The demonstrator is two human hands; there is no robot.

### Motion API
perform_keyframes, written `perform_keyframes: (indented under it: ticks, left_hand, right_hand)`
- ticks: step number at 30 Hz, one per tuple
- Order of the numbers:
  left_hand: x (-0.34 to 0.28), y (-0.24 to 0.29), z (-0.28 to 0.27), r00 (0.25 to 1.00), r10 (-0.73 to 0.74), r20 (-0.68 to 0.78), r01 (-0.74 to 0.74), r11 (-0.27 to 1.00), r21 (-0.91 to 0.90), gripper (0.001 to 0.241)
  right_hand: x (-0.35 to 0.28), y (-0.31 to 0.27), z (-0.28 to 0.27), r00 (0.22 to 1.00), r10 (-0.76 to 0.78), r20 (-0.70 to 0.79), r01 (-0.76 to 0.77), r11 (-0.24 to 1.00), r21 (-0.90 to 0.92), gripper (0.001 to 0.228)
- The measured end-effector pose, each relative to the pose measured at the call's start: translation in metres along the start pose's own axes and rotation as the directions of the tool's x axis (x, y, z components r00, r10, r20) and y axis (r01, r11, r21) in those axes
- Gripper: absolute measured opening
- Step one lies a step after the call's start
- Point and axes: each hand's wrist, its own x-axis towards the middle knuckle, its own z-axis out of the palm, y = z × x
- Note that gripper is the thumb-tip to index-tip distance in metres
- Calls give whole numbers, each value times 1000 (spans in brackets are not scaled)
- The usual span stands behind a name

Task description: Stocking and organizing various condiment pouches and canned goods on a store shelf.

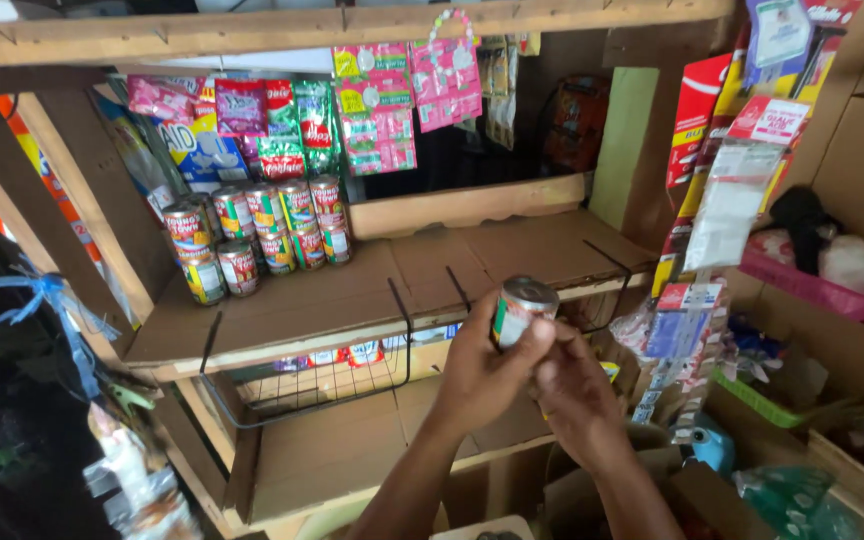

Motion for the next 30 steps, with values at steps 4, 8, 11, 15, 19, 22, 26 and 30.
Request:
perform_keyframes:
  ticks: [4, 8, 11, 15, 19, 22, 26, 30]
  left_hand:
    - [1, -27, 0, 989, -144, -24, 143, 988, -58, 47]
    - [-2, -28, -1, 983, -182, 26, 184, 976, -118, 50]
    - [-2, -25, -3, 987, -127, 95, 140, 980, -142, 56]
    - [-2, -33, -4, 976, -167, 138, 190, 967, -172, 68]
    - [-6, -43, -3, 974, -195, 115, 213, 962, -169, 69]
    - [-8, -36, 1, 992, -119, 43, 123, 985, -124, 71]
    - [-15, -30, 5, 999, -7, -36, 3, 994, -110, 72]
    - [-23, -14, 3, 995, 71, -67, -67, 996, 60, 69]
  right_hand:
    - [-8, -2, 15, 974, -173, 146, 219, 888, -404, 56]
    - [-14, 1, -1, 986, -165, -32, 125, 846, -518, 58]
    - [-17, 3, -22, 992, -54, -111, 5, 918, -396, 52]
    - [-13, -4, -21, 999, 53, -5, -53, 995, -87, 51]
    - [-16, 0, -35, 997, 55, 53, -56, 998, 13, 53]
    - [-17, 4, -40, 994, 109, -8, -109, 994, 21, 54]
    - [-21, 3, -25, 999, -31, 41, 35, 995, -92, 47]
    - [-25, 1, -12, 978, -50, 203, 85, 983, -165, 68]
